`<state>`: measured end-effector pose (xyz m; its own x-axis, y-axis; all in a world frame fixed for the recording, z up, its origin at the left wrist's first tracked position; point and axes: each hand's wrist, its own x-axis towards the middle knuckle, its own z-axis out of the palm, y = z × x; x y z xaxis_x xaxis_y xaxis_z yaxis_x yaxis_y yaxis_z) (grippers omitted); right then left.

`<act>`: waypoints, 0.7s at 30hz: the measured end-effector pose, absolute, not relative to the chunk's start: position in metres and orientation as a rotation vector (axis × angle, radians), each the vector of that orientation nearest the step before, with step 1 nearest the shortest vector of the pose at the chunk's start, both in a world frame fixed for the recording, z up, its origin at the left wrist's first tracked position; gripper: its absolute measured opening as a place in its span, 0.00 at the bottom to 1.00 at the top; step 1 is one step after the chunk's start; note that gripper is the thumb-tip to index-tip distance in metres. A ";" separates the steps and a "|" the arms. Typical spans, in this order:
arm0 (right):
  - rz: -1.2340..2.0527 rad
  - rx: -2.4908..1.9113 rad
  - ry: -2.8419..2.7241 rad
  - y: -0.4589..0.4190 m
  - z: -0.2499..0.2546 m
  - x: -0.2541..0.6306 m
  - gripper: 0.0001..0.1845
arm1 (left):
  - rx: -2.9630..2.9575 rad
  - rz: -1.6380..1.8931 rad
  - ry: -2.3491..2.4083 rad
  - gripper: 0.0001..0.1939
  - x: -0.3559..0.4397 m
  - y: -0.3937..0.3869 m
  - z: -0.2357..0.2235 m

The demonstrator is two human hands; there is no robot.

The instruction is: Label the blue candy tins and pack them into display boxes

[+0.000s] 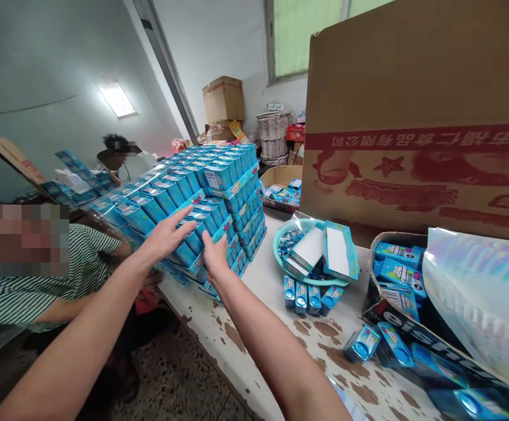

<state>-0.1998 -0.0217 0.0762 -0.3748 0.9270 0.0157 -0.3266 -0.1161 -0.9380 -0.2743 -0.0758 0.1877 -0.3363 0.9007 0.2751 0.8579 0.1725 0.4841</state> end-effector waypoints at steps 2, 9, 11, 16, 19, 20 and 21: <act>1.727 -0.876 -1.164 -0.022 0.067 -0.203 0.45 | 1.968 0.770 2.506 0.25 -0.267 -0.085 0.169; 1.545 -0.912 -1.425 -0.040 0.038 -0.150 0.30 | 2.332 0.716 2.655 0.24 -0.258 -0.095 0.132; 1.242 -0.892 -1.574 -0.034 0.024 -0.104 0.25 | 2.396 0.764 2.626 0.23 -0.261 -0.093 0.136; 0.503 -1.339 -1.649 0.023 -0.015 0.031 0.21 | 2.617 1.143 2.558 0.25 -0.220 -0.094 0.124; 0.402 -1.647 -1.725 0.069 -0.028 0.077 0.16 | 2.541 1.241 2.130 0.18 -0.160 -0.081 0.077; 0.419 -1.671 -1.782 0.080 -0.028 0.086 0.12 | 2.443 1.184 2.020 0.14 -0.139 -0.075 0.057; 0.445 -1.666 -1.834 0.086 -0.026 0.093 0.08 | 2.300 1.102 1.966 0.12 -0.121 -0.070 0.035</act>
<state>0.0935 0.0860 -0.0262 -0.0178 0.9767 0.2141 0.7700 0.1500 -0.6201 -0.1210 -0.0701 0.0347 0.0217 0.8437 0.5364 0.8977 -0.2526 0.3610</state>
